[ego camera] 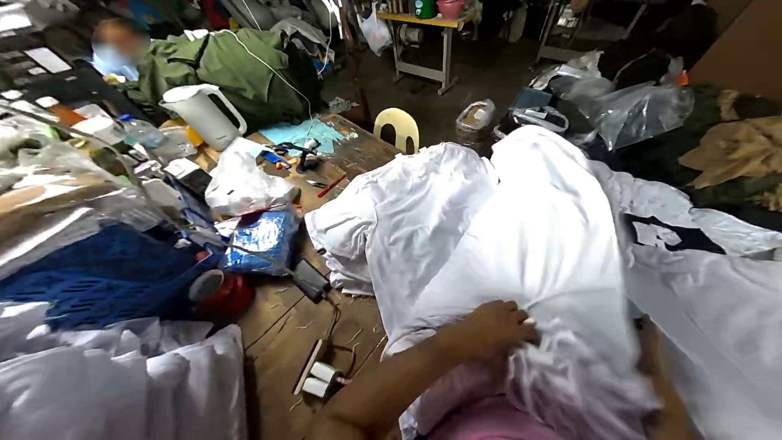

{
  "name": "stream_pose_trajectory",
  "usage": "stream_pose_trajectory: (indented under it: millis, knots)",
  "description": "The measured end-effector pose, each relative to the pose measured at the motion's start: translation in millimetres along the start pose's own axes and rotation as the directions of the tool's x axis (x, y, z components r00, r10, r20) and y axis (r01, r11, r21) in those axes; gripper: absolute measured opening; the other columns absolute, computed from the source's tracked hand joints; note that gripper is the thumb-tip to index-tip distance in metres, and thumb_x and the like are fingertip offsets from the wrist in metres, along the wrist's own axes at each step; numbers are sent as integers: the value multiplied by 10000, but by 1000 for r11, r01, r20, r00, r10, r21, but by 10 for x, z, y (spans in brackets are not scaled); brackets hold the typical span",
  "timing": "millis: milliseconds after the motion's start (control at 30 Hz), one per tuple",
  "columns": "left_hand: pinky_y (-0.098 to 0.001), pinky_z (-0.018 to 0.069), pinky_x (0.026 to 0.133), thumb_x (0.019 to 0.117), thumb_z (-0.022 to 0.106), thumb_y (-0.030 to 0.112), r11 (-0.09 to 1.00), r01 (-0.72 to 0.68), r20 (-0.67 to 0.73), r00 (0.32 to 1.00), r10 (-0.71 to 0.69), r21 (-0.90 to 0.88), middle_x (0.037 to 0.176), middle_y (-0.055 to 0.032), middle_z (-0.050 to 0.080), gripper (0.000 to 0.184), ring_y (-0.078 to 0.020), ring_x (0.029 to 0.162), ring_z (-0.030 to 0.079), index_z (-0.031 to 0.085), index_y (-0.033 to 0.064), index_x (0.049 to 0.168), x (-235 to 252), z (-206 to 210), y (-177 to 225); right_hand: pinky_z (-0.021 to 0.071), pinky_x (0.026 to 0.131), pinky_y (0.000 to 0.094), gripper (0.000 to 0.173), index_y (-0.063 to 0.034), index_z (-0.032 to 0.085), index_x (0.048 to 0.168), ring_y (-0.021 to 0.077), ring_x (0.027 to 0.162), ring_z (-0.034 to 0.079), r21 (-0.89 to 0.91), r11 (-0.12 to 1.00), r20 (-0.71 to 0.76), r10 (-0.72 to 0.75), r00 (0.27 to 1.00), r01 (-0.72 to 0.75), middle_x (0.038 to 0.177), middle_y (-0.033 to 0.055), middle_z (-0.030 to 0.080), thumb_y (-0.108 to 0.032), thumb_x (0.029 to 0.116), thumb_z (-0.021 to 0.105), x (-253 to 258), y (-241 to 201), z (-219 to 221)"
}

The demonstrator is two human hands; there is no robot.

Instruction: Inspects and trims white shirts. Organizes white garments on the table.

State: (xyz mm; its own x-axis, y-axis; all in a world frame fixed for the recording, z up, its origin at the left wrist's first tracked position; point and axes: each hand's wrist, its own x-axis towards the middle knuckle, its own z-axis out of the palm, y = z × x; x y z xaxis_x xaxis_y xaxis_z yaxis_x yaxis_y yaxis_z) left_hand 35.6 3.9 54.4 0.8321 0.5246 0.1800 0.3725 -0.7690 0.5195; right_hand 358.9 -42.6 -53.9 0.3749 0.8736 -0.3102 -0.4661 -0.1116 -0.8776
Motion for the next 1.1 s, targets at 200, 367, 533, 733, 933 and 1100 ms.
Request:
stream_pose_trajectory:
  millis: [200,367,533,733,933,1100]
  knots:
    - [-299,550,954,1005,595,146,772,-20,-448,824,-347,-635,1120,-104,721,231,-120,1061,679,696,-50,1074,-760,-268,-379,334,386,133,560,-185,577,972,-29,425,431,12,966,-76,258,963,-258,734,-96,673,-502,1104,134,645,75,90]
    - [-502,367,1158,1010,654,250,290,562,-459,-185,-869,-775,1481,-351,441,678,-420,1373,466,357,-110,1502,-1362,-425,-1080,480,537,195,557,-104,595,1122,15,600,568,-277,940,-97,179,979,-199,824,-52,641,-515,1107,219,563,34,421]
    - [-498,484,1032,1061,538,370,187,176,-216,-162,-963,-966,1365,-239,583,536,-296,1228,586,521,-46,1398,-1270,-605,-1245,455,604,250,547,-15,599,1225,59,711,549,-455,886,-74,64,995,-91,929,32,621,-472,1106,323,537,-107,726]
    - [-351,528,859,1071,509,308,350,-194,-290,-278,-916,-917,1158,-103,622,372,-148,991,614,546,29,1314,-1185,-964,-1692,370,519,227,515,4,578,1264,61,612,464,-510,856,-56,66,996,-86,900,51,579,-444,1106,379,476,-204,778]
    - [-352,532,792,1018,585,164,421,7,-416,-169,-893,-907,1030,-111,630,265,-151,890,604,591,-8,1220,-605,-1237,-1541,391,482,207,464,-19,626,1143,41,566,498,-458,879,-94,102,990,-134,818,15,609,-415,1109,386,451,-58,606]
    - [-375,487,1022,887,722,-5,688,516,-260,670,-695,-511,1178,-262,671,399,-257,1117,643,599,-164,1232,-201,-784,-99,485,566,149,384,-75,587,1013,-28,601,555,-348,934,-85,55,995,-81,751,-77,609,-337,1124,329,284,31,566]
